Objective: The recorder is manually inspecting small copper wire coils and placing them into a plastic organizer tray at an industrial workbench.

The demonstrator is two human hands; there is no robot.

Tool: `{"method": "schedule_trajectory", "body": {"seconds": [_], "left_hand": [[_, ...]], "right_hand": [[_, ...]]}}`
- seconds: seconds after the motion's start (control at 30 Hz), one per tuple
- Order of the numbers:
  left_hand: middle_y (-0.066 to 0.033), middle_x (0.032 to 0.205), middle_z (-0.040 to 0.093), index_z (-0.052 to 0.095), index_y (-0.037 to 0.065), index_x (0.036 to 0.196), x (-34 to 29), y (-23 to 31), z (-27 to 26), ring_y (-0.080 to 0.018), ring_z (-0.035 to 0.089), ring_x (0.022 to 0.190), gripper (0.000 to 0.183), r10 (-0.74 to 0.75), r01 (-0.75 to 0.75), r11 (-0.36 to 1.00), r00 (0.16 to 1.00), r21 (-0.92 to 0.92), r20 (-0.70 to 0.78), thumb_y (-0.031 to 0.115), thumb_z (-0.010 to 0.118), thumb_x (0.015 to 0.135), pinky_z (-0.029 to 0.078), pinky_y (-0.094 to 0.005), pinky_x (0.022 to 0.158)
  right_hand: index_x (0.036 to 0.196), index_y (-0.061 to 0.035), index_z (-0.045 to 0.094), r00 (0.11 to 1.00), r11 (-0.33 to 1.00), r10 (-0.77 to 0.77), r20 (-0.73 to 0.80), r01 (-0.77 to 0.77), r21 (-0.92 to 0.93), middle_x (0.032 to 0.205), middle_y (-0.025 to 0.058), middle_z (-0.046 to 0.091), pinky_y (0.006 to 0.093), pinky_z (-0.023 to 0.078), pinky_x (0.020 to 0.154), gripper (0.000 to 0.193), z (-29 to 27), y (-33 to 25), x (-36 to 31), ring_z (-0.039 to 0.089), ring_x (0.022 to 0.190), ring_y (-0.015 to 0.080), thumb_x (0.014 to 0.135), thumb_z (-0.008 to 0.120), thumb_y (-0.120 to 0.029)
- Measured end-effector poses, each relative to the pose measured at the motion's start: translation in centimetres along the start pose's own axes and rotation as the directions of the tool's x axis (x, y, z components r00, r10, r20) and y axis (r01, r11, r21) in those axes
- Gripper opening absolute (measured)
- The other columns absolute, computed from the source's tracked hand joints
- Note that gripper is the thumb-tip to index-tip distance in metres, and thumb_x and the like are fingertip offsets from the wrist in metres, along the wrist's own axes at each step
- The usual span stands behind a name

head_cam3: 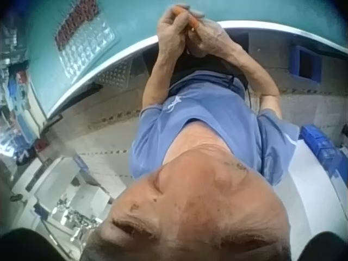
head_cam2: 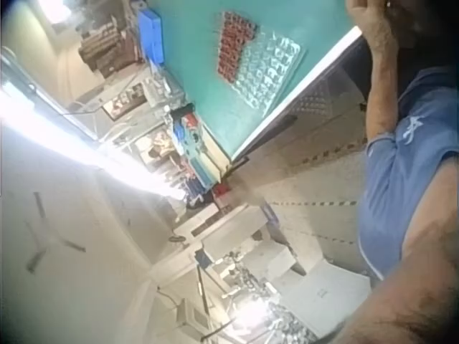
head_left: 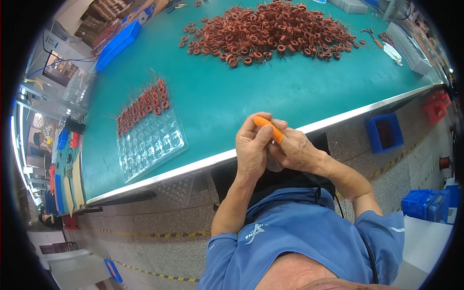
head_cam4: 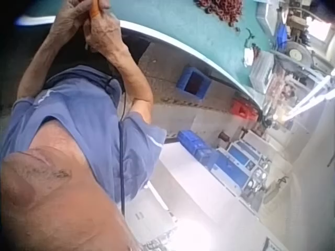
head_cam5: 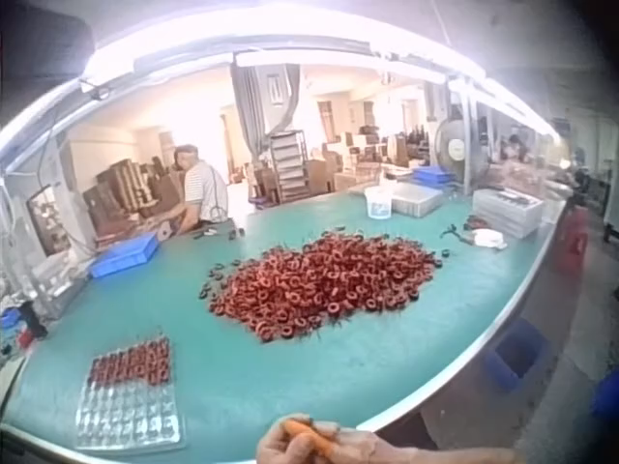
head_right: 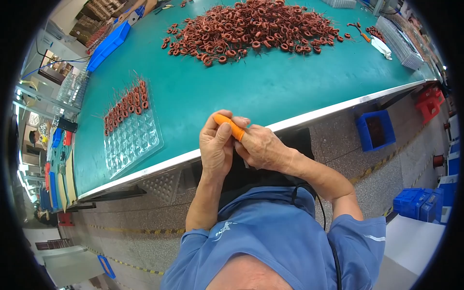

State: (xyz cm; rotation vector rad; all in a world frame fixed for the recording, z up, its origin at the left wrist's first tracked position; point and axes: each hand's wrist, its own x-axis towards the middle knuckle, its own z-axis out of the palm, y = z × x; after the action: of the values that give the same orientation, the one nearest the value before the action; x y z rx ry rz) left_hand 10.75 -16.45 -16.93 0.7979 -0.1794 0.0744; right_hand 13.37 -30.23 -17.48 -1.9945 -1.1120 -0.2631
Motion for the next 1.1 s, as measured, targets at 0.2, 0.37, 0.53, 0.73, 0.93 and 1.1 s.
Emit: {"method": "schedule_trajectory", "body": {"seconds": [0.2,0.37,0.53,0.73,0.93,1.1], "left_hand": [[-0.0187,0.114,0.062,0.048,-0.002,0.123,-1.1,0.3,0.0,-0.0272,0.058,0.113,0.044,0.036,-0.030,0.986,0.999,0.165,-0.034,0.016,0.068,0.088,0.045,-0.0376,0.099],[-0.0136,0.117,0.061,0.047,0.000,0.126,-1.6,1.0,-1.4,-0.0249,0.056,0.111,0.044,0.388,-0.249,0.557,0.921,0.793,0.016,0.011,0.066,0.088,0.045,-0.0354,0.096],[-0.0159,0.105,0.062,0.058,0.002,0.108,0.3,1.3,-3.2,-0.0345,0.058,0.098,0.024,0.397,-0.208,0.218,0.911,0.953,0.108,0.007,0.063,0.086,0.045,-0.0414,0.087],[-0.0124,0.096,0.066,0.062,0.002,0.100,0.5,1.1,-3.4,-0.0296,0.063,0.090,0.016,0.368,-0.269,0.164,0.909,0.949,0.194,0.010,0.063,0.086,0.048,-0.0371,0.081],[-0.0132,0.090,0.065,0.060,0.001,0.097,0.6,1.2,-3.3,-0.0299,0.062,0.086,0.014,0.358,-0.290,0.207,0.911,0.934,0.203,0.005,0.062,0.084,0.045,-0.0396,0.082],[-0.0131,0.088,0.065,0.060,0.000,0.096,0.7,1.2,-3.2,-0.0297,0.062,0.084,0.012,0.379,-0.306,0.185,0.899,0.934,0.220,0.005,0.062,0.085,0.045,-0.0392,0.080]], "right_hand": [[0.121,0.0020,0.053,0.996,0.996,-0.059,-0.069,0.064,0.068,0.080,0.0167,0.063,0.0422,0.051,0.063,0.045,-0.7,0.5,0.9,0.063,0.071,0.0344,0.077,0.061,-0.001],[0.114,-0.0036,0.063,0.978,0.999,0.027,-0.208,-0.031,-0.012,0.083,0.0084,0.065,0.0278,0.052,0.065,0.029,-4.6,4.1,8.0,0.063,0.070,0.0160,0.085,0.062,0.000],[0.108,-0.0027,0.062,0.937,0.865,-0.278,-0.213,0.147,-0.480,0.110,0.0137,0.059,0.0381,0.052,0.080,0.022,-6.5,12.2,15.6,0.061,0.094,0.0300,0.087,0.061,-0.008],[0.100,-0.0047,0.058,0.956,0.546,-0.247,0.158,0.272,-0.792,0.092,0.0075,0.056,0.0351,0.051,0.077,0.016,-6.2,17.5,19.7,0.057,0.090,0.0246,0.087,0.057,-0.014],[0.091,-0.0078,0.056,0.942,0.485,-0.207,0.266,0.335,-0.808,0.088,0.0068,0.056,0.0349,0.051,0.077,0.007,-7.5,18.2,20.3,0.058,0.089,0.0230,0.084,0.055,-0.009],[0.090,-0.0058,0.055,0.942,0.598,-0.223,0.249,0.334,-0.728,0.084,0.0074,0.056,0.0358,0.054,0.070,0.006,-9.2,17.3,20.3,0.060,0.083,0.0240,0.089,0.054,-0.011]]}}
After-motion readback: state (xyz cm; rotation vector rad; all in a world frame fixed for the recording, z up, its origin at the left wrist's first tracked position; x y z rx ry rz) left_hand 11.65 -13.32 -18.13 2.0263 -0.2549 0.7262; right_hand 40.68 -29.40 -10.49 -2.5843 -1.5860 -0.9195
